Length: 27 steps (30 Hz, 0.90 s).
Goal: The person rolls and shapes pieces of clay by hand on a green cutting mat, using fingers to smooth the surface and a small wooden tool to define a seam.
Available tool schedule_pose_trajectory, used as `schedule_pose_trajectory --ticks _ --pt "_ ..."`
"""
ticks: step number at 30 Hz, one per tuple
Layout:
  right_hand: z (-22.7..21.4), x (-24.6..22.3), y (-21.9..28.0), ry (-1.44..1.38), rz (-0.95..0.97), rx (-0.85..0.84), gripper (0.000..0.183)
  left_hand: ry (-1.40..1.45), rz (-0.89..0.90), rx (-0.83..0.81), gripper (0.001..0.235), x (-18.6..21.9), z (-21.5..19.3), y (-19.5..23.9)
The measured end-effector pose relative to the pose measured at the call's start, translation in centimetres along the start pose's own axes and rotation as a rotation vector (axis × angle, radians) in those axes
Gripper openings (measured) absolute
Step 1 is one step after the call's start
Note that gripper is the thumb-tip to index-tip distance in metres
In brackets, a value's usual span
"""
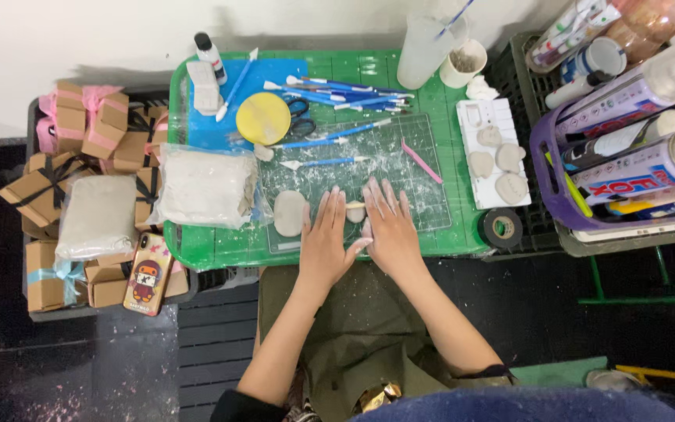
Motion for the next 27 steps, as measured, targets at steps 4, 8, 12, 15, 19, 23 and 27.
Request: schedule_pose_trajectory --ticks 4,8,12,15,19,23,27 --pt "-0.1 -0.5 1.1 -0.016 0.006 -0.043 0.064 0.018 0.002 -0.023 0.1 0.6 -0.8 1.7" --pt "0.0 -0.7 2.2 -0.074 -0.009 -0.05 0.069 0.029 0.03 0.008 0.103 0.9 -1.4 2.5" --pt "0.4 0.9 -0.4 -0.064 0.014 -0.041 0.067 0.035 -0.015 -0.007 0.103 0.3 -0.3 -0.3" --pt "0.2 0.9 -0.7 -0.082 0.022 -0.031 0.066 -0.013 -0.015 0.03 0.099 0.4 -0.8 -0.9" --pt "-0.2 0.2 1.5 -0.116 0.02 -0.08 0.067 0.037 0.013 -0.027 0.102 1.1 -1.6 1.2" --pt "-0.3 1.7 1.4 -0.159 -0.007 -0.063 0.053 -0.058 0.045 0.069 0.07 0.8 -2.1 1.6" --pt "-0.8 5.6 -1.2 -0.286 0.155 -0.083 0.024 -0.068 0.007 0.118 0.039 -0.4 -2.7 0.8"
Point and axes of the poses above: each hand's wrist, its own y-axis away from the middle knuckle, its own z-axis out of the palm, x = y × z, the point moved 7 cm from there along -y, towards the middle knuckle, and after that the axes turned 11 degrees about -y, right-handed, at the moved point
